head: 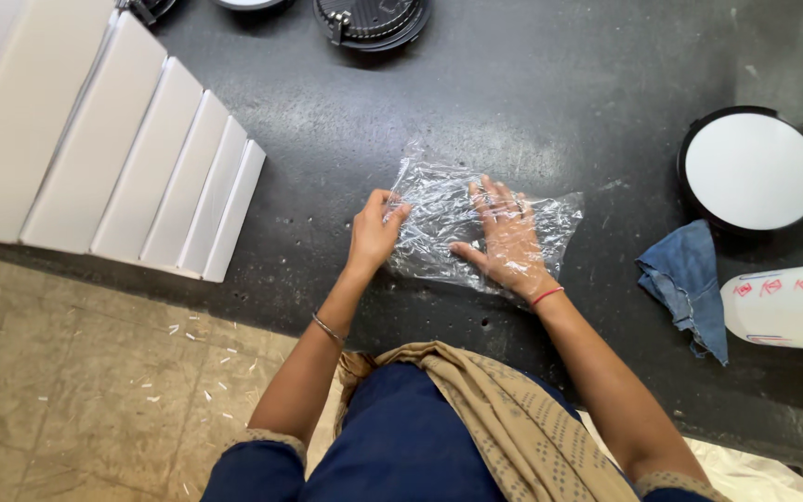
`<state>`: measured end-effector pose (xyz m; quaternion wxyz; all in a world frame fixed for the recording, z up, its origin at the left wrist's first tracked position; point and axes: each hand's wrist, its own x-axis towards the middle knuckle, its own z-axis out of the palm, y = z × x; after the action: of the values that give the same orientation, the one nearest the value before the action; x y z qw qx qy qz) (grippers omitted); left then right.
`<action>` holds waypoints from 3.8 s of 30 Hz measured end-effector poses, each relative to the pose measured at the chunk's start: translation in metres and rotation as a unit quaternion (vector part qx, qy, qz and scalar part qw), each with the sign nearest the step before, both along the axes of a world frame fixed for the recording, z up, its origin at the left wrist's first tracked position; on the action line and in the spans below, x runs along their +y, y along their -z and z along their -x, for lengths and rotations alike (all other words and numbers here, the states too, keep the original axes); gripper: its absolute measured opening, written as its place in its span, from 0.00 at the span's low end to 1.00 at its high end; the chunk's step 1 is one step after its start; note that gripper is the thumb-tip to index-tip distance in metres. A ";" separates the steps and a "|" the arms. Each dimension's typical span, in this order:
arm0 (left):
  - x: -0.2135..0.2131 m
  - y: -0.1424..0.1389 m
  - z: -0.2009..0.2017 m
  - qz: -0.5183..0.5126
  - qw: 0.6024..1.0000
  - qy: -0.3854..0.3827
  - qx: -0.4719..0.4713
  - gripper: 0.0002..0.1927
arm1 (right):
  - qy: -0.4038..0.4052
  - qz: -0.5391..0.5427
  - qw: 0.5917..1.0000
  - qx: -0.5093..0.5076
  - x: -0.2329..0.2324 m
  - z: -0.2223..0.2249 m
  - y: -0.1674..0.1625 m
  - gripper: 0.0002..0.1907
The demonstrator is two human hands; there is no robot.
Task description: The person wipes round LED panel lights with a blue cloth, wraps each light in clear plastic film, and places the wrapped lights into white cardboard boxes. The person folds the box flaps closed and stacks the finished boxes on the workbench.
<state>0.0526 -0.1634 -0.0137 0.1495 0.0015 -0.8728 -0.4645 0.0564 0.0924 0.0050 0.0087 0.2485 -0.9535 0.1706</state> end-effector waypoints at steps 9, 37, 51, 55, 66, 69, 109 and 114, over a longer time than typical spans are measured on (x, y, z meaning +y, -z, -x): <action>-0.055 -0.010 0.016 -0.004 0.973 -0.120 -0.198 0.27 | -0.019 0.058 0.998 0.017 0.004 -0.013 -0.009 0.60; 0.031 -0.037 0.020 0.248 0.955 0.139 -0.087 0.44 | 0.280 0.154 0.936 0.145 0.152 -0.019 -0.033 0.12; 0.124 -0.033 -0.025 0.251 0.958 0.142 -0.004 0.36 | 0.296 -0.131 0.919 0.223 0.247 0.059 -0.058 0.08; 0.119 -0.026 -0.014 0.200 0.968 0.150 0.016 0.31 | 0.267 0.030 0.899 0.344 0.281 0.071 -0.104 0.07; 0.132 -0.048 -0.016 0.103 0.988 0.104 0.043 0.19 | 0.220 0.468 0.812 -0.272 0.200 -0.008 -0.009 0.12; 0.141 -0.057 -0.017 0.099 0.989 0.104 0.035 0.18 | 0.184 0.471 0.808 -0.302 0.168 -0.020 -0.009 0.12; 0.072 -0.035 -0.098 -0.077 0.993 0.088 0.005 0.14 | 0.314 0.621 0.640 -0.326 0.025 -0.046 -0.022 0.30; 0.066 -0.041 -0.106 -0.052 0.995 0.081 0.038 0.16 | 0.239 0.668 0.657 -0.255 0.019 -0.023 -0.015 0.18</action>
<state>0.1587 -0.0970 0.0271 0.1438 -0.0792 -0.8383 -0.5199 0.0797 0.1113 0.0199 -0.0312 -0.1137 -0.5739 0.8104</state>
